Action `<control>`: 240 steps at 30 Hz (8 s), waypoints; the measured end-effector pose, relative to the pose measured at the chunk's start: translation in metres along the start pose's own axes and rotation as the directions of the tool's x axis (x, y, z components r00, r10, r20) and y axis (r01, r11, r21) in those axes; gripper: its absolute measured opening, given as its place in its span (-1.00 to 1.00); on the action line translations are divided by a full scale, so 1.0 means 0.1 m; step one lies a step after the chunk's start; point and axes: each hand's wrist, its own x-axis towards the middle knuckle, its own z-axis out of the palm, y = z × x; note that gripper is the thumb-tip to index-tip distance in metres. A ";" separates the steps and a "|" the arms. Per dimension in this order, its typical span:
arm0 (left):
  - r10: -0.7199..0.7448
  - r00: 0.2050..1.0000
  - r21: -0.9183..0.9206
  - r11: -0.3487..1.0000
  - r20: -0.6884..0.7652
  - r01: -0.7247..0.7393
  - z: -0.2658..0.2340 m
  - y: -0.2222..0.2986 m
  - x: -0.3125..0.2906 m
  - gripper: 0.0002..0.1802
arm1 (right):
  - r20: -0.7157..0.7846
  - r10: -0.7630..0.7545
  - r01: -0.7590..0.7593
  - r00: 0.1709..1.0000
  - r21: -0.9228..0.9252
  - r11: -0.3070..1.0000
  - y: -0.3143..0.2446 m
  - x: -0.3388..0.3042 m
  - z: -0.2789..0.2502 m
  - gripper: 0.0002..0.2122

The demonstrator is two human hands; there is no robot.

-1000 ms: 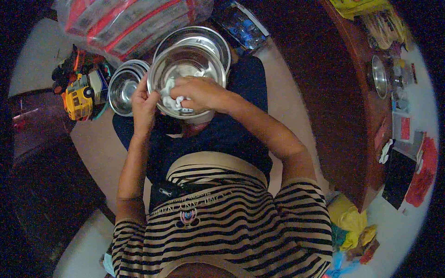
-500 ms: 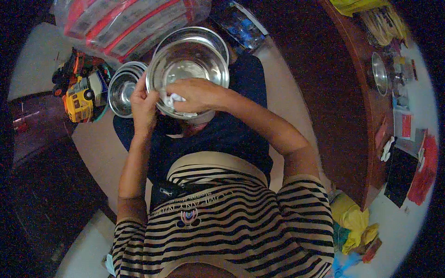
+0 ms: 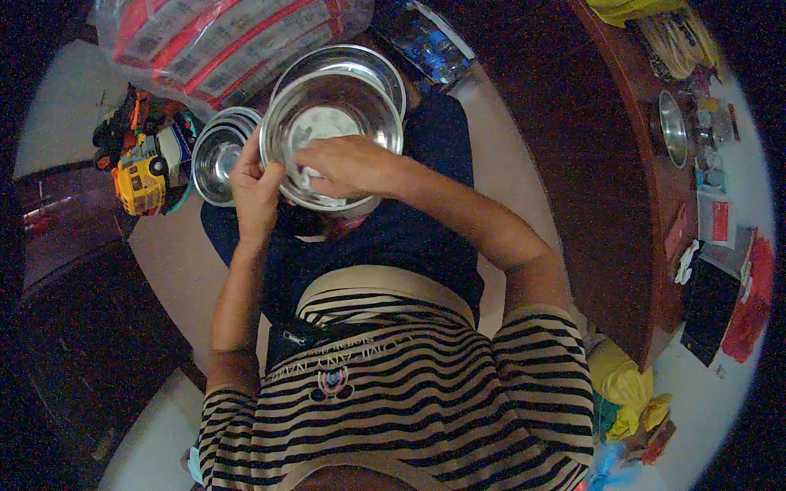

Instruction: The person wipes several metal bowls with a cloth, handling them one at a time and stacking them.

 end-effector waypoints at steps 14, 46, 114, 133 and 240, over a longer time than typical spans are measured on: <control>-0.006 0.999 0.044 0.999 -0.040 0.008 -0.04 0.11 0.01 -0.42 | -0.042 0.258 -0.259 0.965 -0.294 0.920 -0.03 0.02 -0.04 -0.82; -0.042 0.994 0.010 0.999 -0.104 0.043 -0.17 0.14 -0.05 -0.40 | -0.160 -0.035 0.020 0.986 -0.099 0.995 0.10 0.05 0.04 -0.79; -0.069 0.936 -0.086 0.991 0.345 0.105 0.32 0.18 -0.01 -0.37 | -0.474 0.600 -0.214 0.645 0.642 0.737 0.75 -1.23 -0.03 -0.67; -0.558 0.827 0.262 0.810 0.070 0.525 -0.34 -1.18 0.11 -0.68 | -0.416 0.907 -0.430 -0.062 0.832 0.352 2.20 -4.19 -2.48 -0.64; 0.062 0.993 0.114 0.992 -0.095 -0.051 -0.09 0.04 0.15 -0.55 | -0.209 0.079 -0.050 0.975 0.139 0.989 -0.09 0.22 0.12 -0.73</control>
